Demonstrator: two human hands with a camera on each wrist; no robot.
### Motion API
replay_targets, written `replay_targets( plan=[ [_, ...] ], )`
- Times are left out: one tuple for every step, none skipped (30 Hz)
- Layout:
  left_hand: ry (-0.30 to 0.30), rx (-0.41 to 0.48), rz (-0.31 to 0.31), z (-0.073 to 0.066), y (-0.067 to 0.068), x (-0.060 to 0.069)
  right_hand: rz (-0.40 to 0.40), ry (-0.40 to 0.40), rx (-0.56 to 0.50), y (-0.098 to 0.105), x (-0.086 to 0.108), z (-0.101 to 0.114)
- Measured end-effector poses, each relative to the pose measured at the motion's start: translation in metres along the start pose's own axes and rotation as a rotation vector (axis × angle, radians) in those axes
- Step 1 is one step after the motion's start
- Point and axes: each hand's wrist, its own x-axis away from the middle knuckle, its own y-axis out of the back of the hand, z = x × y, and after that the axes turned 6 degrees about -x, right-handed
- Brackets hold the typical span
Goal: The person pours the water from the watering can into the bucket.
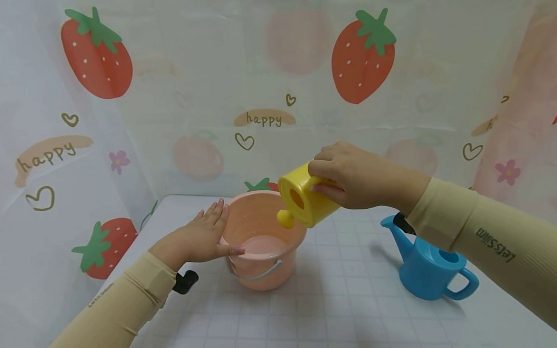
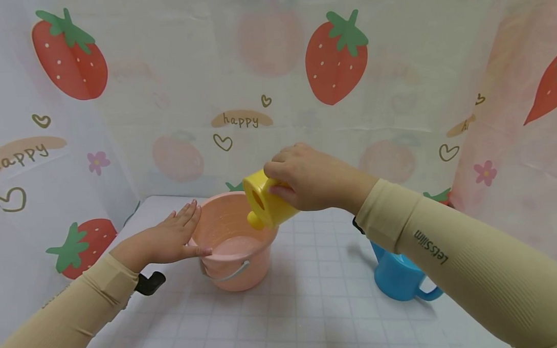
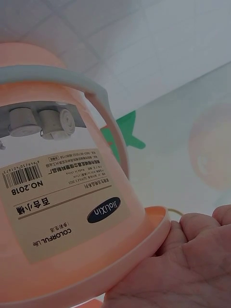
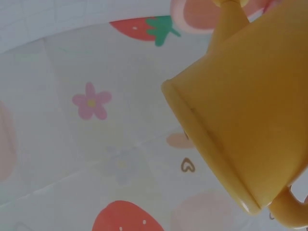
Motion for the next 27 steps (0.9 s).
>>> replay_targets(
  plan=[
    [0.003, -0.004, 0.004, 0.0001, -0.0005, -0.0003, 0.000, 0.001, 0.001, 0.0000, -0.0001, 0.0000],
    [0.001, -0.001, 0.000, 0.0002, -0.0007, -0.0004, 0.000, 0.001, 0.002, 0.0001, -0.0001, 0.0000],
    [0.004, -0.003, 0.003, 0.0003, -0.0012, -0.0007, -0.001, 0.002, 0.003, 0.0001, -0.0001, 0.0001],
    [0.003, 0.000, 0.001, 0.0002, -0.0012, -0.0007, -0.003, 0.004, 0.003, 0.0003, -0.0001, 0.0000],
    [0.005, 0.000, 0.002, 0.0000, -0.0009, -0.0005, -0.004, 0.004, 0.004, 0.0004, -0.0002, 0.0001],
    [0.005, 0.000, 0.002, -0.0001, -0.0007, -0.0004, -0.005, 0.004, 0.005, 0.0005, -0.0001, 0.0001],
    [0.002, 0.005, 0.000, -0.0001, -0.0004, -0.0003, -0.004, 0.004, 0.007, 0.0004, -0.0002, 0.0001],
    [-0.003, 0.009, -0.004, -0.0002, 0.0001, 0.0000, -0.002, 0.002, 0.010, 0.0005, -0.0003, 0.0002],
    [-0.002, 0.006, -0.002, -0.0002, 0.0003, 0.0001, 0.001, 0.000, 0.013, 0.0005, -0.0003, 0.0003],
    [-0.007, 0.009, -0.006, -0.0001, 0.0006, 0.0002, 0.006, -0.005, 0.017, 0.0004, -0.0003, 0.0005],
    [-0.006, 0.006, -0.005, -0.0002, 0.0006, 0.0001, 0.013, -0.010, 0.021, 0.0004, -0.0002, 0.0007],
    [-0.007, 0.004, -0.005, 0.0000, 0.0005, -0.0001, 0.019, -0.013, 0.024, 0.0004, -0.0002, 0.0010],
    [-0.006, 0.001, -0.004, 0.0002, 0.0004, -0.0002, 0.024, -0.017, 0.026, 0.0007, -0.0002, 0.0011],
    [-0.007, 0.000, -0.003, 0.0002, 0.0003, -0.0002, 0.028, -0.021, 0.029, 0.0010, -0.0001, 0.0014],
    [-0.007, -0.003, -0.003, 0.0003, 0.0002, -0.0004, 0.031, -0.022, 0.028, 0.0012, -0.0001, 0.0017],
    [-0.006, -0.004, -0.003, 0.0002, 0.0001, -0.0005, 0.032, -0.021, 0.028, 0.0014, -0.0001, 0.0017],
    [-0.005, -0.007, -0.003, -0.0001, 0.0003, -0.0005, 0.031, -0.018, 0.028, 0.0016, -0.0001, 0.0017],
    [-0.005, -0.009, -0.003, -0.0002, 0.0003, -0.0006, 0.030, -0.015, 0.027, 0.0018, -0.0002, 0.0018],
    [-0.004, -0.010, -0.003, -0.0004, 0.0004, -0.0005, 0.029, -0.012, 0.026, 0.0018, -0.0003, 0.0017],
    [-0.004, -0.010, -0.004, -0.0005, 0.0006, -0.0004, 0.027, -0.009, 0.026, 0.0019, -0.0004, 0.0017],
    [-0.004, -0.009, -0.004, -0.0005, 0.0006, -0.0005, 0.026, -0.006, 0.027, 0.0019, -0.0004, 0.0016],
    [-0.003, -0.009, -0.004, -0.0005, 0.0006, -0.0005, 0.024, -0.004, 0.028, 0.0020, -0.0005, 0.0016],
    [-0.002, -0.008, -0.002, -0.0006, 0.0007, -0.0004, 0.024, -0.003, 0.028, 0.0021, -0.0006, 0.0017],
    [0.000, -0.006, -0.001, -0.0005, 0.0007, -0.0004, 0.024, -0.002, 0.028, 0.0022, -0.0006, 0.0017],
    [-0.001, -0.002, -0.001, -0.0003, 0.0005, -0.0003, 0.024, -0.001, 0.028, 0.0023, -0.0007, 0.0018],
    [-0.001, -0.001, -0.002, -0.0001, 0.0001, -0.0006, 0.024, 0.000, 0.028, 0.0025, -0.0007, 0.0019],
    [-0.001, 0.003, -0.003, 0.0002, -0.0002, -0.0007, 0.025, 0.001, 0.027, 0.0026, -0.0008, 0.0020]
  ],
)
